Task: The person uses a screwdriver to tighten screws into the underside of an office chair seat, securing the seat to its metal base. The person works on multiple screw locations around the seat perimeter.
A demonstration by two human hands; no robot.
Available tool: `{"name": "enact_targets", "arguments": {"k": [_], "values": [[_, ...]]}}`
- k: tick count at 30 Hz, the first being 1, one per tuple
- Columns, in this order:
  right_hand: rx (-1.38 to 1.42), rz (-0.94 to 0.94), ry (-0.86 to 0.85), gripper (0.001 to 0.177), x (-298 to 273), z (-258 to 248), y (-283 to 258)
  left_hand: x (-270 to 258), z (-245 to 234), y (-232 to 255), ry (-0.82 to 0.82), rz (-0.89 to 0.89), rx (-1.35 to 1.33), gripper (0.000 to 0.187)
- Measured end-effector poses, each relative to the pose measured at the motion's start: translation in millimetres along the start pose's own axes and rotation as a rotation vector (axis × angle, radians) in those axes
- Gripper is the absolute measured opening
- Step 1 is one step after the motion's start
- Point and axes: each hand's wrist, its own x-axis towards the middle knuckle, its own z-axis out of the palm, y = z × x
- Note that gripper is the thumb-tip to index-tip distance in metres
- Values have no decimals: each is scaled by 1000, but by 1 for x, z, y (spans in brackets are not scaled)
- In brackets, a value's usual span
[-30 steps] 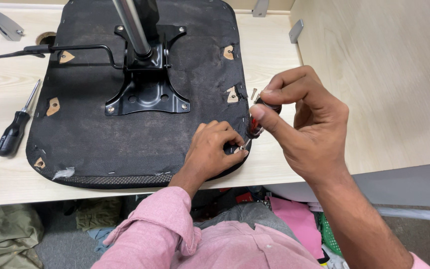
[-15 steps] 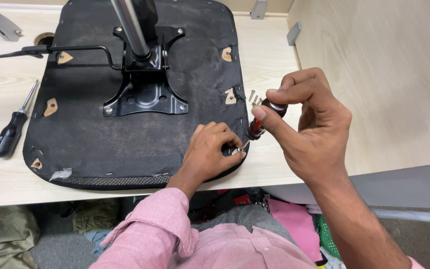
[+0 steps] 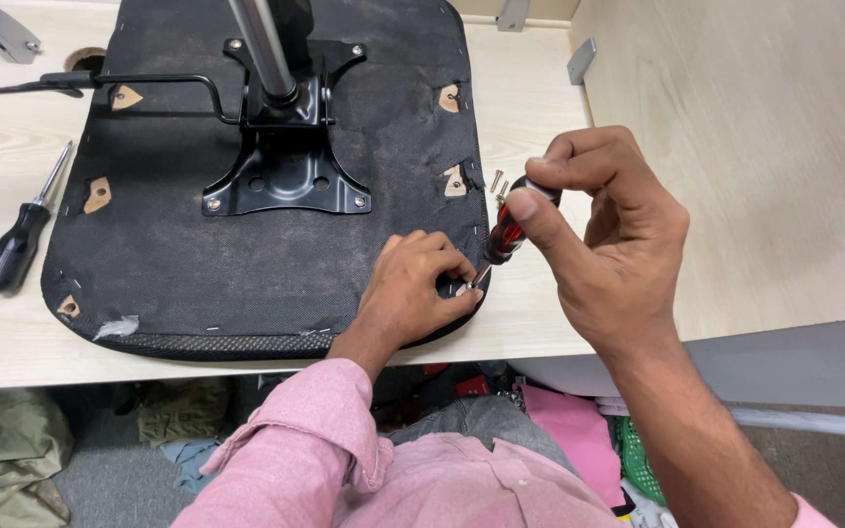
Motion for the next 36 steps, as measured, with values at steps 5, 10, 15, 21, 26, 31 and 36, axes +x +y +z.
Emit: {"name": "enact_targets", "arguments": {"k": [5,10,15,21,26,31,36], "values": [[34,64,-5,17,-1,1,-10,-1,0,1,5,4,6,17],[-23,-77,-33,12,1,0,-3,0,-1,3,-8,-14,9,16],[6,-117,-26,14,0,2,1,0,-1,3,-9,-7,11,16],[69,-47,-66,12,-3,0,6,2,-1,2,-9,-7,7,17],[45,-99,-71,11,-1,-1,11,2,0,1,12,11,8,17],[65,-76,-46,14,-3,-1,13,2,0,2,13,8,3,18],[-25,-106,-46,14,-4,-4,14,2,0,1,21,15,-11,17]]}}
